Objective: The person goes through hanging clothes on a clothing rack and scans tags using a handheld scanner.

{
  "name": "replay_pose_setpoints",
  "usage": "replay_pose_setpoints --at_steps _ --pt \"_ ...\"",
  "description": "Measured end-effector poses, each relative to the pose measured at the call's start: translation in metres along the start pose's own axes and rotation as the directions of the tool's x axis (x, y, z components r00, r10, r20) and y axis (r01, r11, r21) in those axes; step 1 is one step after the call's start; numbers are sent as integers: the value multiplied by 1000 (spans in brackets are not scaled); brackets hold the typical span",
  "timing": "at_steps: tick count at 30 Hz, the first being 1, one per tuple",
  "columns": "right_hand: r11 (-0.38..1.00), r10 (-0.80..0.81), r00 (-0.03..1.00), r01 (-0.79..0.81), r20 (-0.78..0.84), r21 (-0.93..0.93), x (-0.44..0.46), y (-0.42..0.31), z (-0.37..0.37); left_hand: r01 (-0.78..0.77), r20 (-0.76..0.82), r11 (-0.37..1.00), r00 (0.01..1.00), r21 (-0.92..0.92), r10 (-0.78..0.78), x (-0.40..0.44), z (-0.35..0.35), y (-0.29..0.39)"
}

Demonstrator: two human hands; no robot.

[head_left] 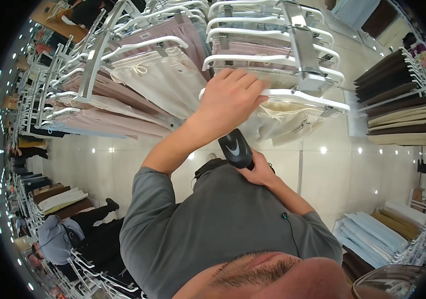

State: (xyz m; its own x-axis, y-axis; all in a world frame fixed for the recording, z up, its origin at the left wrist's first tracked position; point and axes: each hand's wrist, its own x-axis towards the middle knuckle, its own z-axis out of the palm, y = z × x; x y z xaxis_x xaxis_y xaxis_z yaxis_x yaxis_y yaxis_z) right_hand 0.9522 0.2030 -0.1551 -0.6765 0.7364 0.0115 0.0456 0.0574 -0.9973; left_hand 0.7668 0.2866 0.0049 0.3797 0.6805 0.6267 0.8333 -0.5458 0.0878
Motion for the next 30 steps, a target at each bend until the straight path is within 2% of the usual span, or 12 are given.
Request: replay_pose_setpoints --at_steps 4,6,9,13,18,22,24,30 --pt "999 44 998 -44 34 -13 -8 1 -25 74 24 996 997 40 -75 0 11 0" --pt "999 51 998 -51 43 6 -12 5 -34 -6 -62 995 998 104 13 8 8 -2" --pt "998 53 997 -54 61 23 -18 15 -43 -12 -100 986 995 165 29 20 4 2" --pt "999 53 996 -54 69 10 -16 15 -47 -43 -105 987 993 157 60 28 12 9" --pt "999 25 998 -27 60 32 -7 14 -39 -70 7 991 998 112 70 21 23 9" --pt "999 33 998 -34 51 12 -1 11 -22 -88 21 990 996 114 87 4 26 2" --pt "1000 27 999 -27 41 -6 3 10 -10 -53 64 994 997 93 47 -8 18 -2" --pt "999 44 998 -43 36 -24 25 -1 26 74 58 995 995 68 -78 -72 -6 -59"
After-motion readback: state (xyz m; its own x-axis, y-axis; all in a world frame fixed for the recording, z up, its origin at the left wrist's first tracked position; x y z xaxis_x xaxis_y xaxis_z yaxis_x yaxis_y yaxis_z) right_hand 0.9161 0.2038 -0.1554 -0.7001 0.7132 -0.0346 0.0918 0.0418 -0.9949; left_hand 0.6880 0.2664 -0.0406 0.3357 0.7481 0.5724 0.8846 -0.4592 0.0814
